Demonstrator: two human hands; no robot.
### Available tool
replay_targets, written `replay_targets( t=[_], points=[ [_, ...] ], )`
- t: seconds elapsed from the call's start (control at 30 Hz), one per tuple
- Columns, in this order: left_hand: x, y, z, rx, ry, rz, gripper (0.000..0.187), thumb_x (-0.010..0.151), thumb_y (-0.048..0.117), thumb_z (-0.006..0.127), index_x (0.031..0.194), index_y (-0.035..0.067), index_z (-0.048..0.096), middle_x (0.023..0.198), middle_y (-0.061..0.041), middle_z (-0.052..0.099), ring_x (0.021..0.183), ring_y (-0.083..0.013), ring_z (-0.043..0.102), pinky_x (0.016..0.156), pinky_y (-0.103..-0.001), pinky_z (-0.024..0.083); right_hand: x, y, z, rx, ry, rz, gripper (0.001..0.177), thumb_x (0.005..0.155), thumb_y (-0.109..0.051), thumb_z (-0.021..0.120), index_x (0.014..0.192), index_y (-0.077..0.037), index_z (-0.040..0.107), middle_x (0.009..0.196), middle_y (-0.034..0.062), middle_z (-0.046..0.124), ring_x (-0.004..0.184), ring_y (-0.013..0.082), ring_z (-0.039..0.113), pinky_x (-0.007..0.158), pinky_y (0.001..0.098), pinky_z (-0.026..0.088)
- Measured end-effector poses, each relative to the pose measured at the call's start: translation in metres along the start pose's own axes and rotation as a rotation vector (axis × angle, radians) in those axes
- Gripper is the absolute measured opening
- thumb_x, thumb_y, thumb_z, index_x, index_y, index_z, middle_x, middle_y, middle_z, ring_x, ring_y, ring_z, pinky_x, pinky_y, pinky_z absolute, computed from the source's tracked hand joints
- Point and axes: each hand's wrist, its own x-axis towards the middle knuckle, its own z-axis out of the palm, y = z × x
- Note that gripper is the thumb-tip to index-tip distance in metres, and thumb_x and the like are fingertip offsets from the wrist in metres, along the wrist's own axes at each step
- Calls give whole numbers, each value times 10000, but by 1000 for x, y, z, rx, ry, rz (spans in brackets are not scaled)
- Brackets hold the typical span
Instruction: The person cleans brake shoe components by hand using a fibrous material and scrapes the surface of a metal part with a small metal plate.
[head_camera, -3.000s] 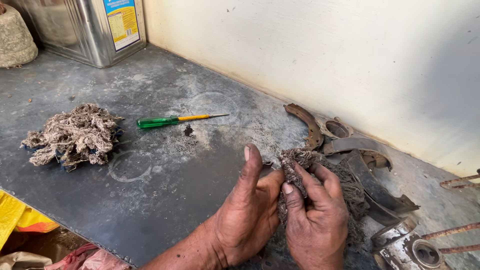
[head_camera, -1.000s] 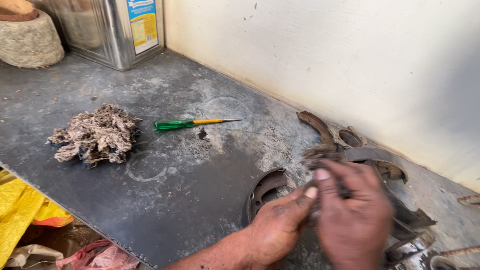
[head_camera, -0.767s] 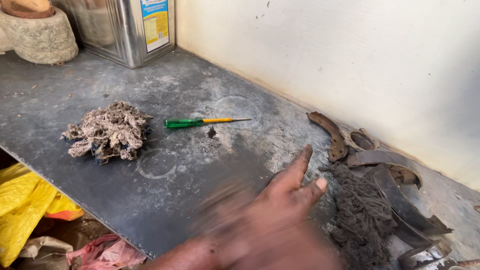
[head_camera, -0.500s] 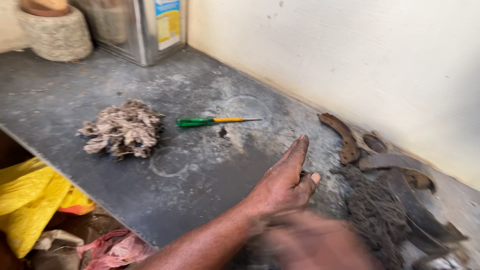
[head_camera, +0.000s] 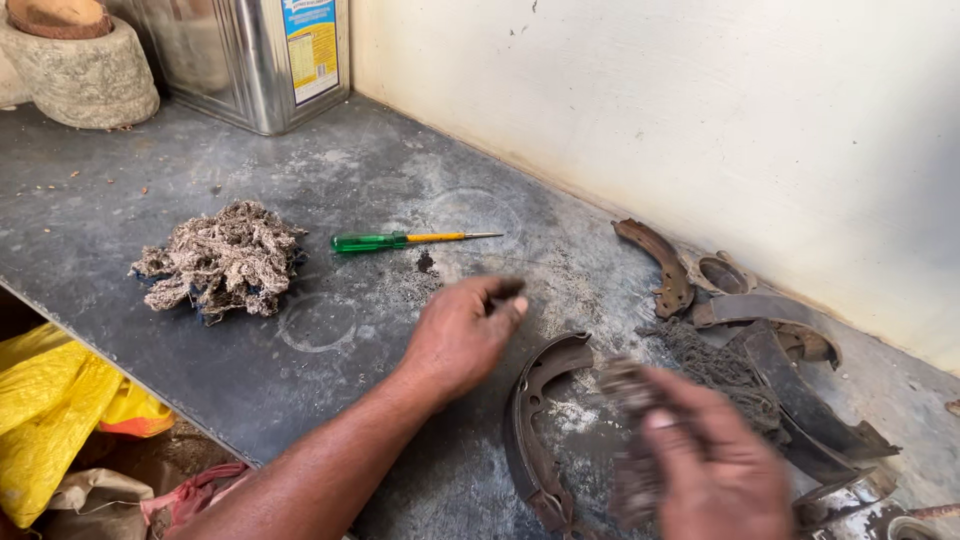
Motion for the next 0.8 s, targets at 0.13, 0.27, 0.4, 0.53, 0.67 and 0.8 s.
replay_targets(
  t=[0.13,0.27,0.4,0.53,0.67,0.8],
  points=[
    [-9,-10,13,116,-51,141,418,907,407,706,1210,121,739,1207,-116,726,1099,-269,705,991,-410,529,-18,25,32,-457,-146,-632,371,892,-63,697,1216,-190,823,1200,95,755,1071,233,734,903,367,586],
    [-19,-8,12,293,-67,202,379,911,421,659,1169,169,774,1105,-120,763,1020,-325,721,927,-459,528,-6,44,18,-648,-457,-621,357,896,-146,696,1221,-242,809,1094,37,786,1021,154,755,897,307,635],
    [-16,-3,12,287,-82,171,368,908,419,656,1174,196,779,1061,-122,781,1002,-330,731,936,-465,531,17,32,-28,-390,-469,-398,348,852,7,605,1075,-155,818,1078,81,756,989,216,739,907,359,618],
    [-15,-8,12,279,-36,278,372,899,397,685,1149,140,783,1096,-134,760,1029,-338,718,890,-458,555,24,11,-37,-834,145,-482,323,946,-220,584,1214,-131,740,1161,136,739,949,247,748,816,374,608],
    [-15,-4,11,229,-65,156,394,878,391,694,1184,151,761,1106,-107,774,1007,-284,753,892,-429,564,27,20,-46,-1145,-138,-477,248,944,-331,606,1062,-185,768,1097,58,721,983,161,707,884,303,582],
    [-7,-8,3,213,-102,39,556,857,539,634,1272,183,730,1180,-72,783,1060,-247,766,961,-425,555,22,39,-59,-601,-865,-396,253,876,-344,813,1039,-154,772,972,13,723,908,135,712,813,298,602]
  ],
)
